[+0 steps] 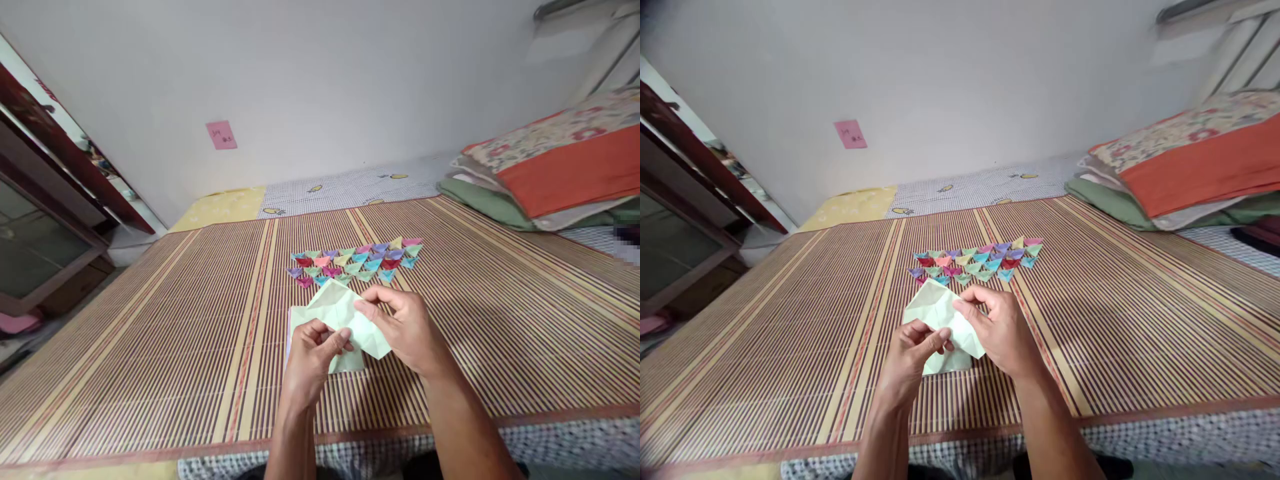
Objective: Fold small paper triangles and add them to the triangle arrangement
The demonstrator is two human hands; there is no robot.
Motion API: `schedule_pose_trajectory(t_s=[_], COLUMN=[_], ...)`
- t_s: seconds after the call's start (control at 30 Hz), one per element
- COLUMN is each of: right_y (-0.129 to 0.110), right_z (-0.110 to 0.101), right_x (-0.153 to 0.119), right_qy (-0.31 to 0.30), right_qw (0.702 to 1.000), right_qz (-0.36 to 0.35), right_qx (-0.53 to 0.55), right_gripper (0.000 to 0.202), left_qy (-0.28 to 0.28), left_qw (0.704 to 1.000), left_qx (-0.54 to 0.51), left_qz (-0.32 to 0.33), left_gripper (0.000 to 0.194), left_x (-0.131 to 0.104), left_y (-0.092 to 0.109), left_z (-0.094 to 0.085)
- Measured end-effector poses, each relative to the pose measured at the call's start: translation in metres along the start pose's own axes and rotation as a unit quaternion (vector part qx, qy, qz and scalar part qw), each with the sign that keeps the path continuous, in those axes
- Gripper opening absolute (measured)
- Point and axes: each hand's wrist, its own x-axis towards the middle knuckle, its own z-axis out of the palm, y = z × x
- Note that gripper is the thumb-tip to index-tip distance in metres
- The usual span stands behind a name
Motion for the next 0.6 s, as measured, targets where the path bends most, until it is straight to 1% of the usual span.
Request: schedule_pose_trajectory(t_s=[0.1,0.27,0.33,0.47,0.53,0.6], right_y=[-0.004,-0.009,-0.009,-0.009,-0.007,-0.004], right_z=[0.001,0.005,0.005,0.003,0.003,0.002], right_x=[0.000,0.001,0.000,0.000,0.001,0.001], right_qy=[-0.008,-0.030,-0.026,-0.009,0.001,0.016], right_qw=[1.000,0.999,0.999,0.999,0.999,0.999], right_qz=[-0.014,-0.030,-0.032,-0.044,-0.046,-0.038], right_qx=[-0.002,0.003,0.004,-0.002,-0.004,-0.005], right_gripper=[0.025,0.022,0.020,0.014,0.012,0.012], left_qy=[-0.003,0.014,0.011,-0.011,-0.007,0.009], left_qw=[1.000,0.997,0.996,0.996,0.996,0.996], left_qx=[-0.017,-0.068,-0.072,-0.063,-0.059,-0.062], left_qz=[0.011,0.046,0.060,0.066,0.063,0.060], left_gripper=[0.034,0.028,0.027,0.022,0.020,0.021], left_x=[-0.001,-0.004,-0.005,-0.005,-0.005,-0.005], left_y=[0.000,0.002,0.003,0.001,0.000,-0.002], left_z=[0.002,0.011,0.013,0.014,0.013,0.012])
